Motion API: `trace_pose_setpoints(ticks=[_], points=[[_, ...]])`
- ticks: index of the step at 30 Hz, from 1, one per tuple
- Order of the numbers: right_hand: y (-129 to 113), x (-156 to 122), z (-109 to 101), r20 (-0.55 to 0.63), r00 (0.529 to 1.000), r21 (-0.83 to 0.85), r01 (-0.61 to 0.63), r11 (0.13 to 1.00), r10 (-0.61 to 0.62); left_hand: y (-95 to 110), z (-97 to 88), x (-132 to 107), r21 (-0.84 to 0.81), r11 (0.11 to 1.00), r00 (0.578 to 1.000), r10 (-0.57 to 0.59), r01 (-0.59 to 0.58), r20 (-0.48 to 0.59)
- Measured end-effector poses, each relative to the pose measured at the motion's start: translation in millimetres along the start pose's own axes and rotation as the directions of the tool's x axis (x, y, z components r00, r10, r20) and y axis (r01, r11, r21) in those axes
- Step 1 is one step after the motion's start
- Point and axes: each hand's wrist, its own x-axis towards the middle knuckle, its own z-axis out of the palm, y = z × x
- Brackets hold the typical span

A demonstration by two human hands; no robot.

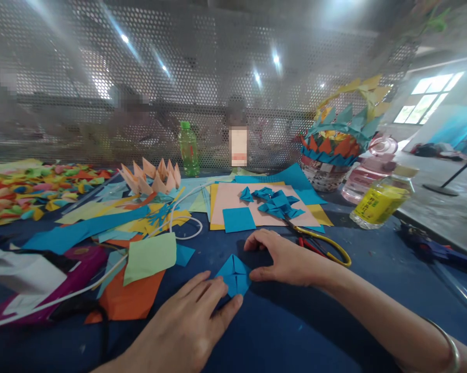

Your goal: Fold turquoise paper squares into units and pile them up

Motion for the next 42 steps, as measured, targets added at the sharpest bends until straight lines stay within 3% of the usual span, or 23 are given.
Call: trace_pose_setpoints(ticks=[4,13,23,29,34,37,42], points=[[0,0,0,-0.007,1.0,-0.007,0.014,1.0,-0.014,3,-3.0,-1,0.056,0.998,1.0,-0.006,0.007,-0.018],[4,3,0,0.023,0.999,0.039,0.034,0.999,-0.035,6,-11.0,1,0.137,0.99,0.991,-0.039,0.021,0.13],[2,3,-1,-0.004,0.999,0.06,0.042,0.997,-0.042,4,-5.7,-3,0.183,0.982,0.998,-0.058,0.052,0.03],[-3,7,13,-0.118,0.991,0.063,0.075,0.995,-0.068,-6,-3.4,-2,0.185,0.982,0.998,0.054,-0.045,-0.04],[-4,6,20,-0.168,0.958,-0.01,0.232,0.973,-0.231,-10,-6.1,4,0.123,0.992,0.999,0.035,-0.03,-0.036],[-5,4,18,-0.114,0.933,-0.063,0.336,0.94,-0.341,-11,-11.9,11,0.033,0.999,1.0,0.008,-0.008,0.007],[-8,2,14,-0.053,0.917,-0.147,0.385,0.911,-0.396,-13,-17.0,17,-0.023,0.999,0.999,-0.031,0.032,0.04]])
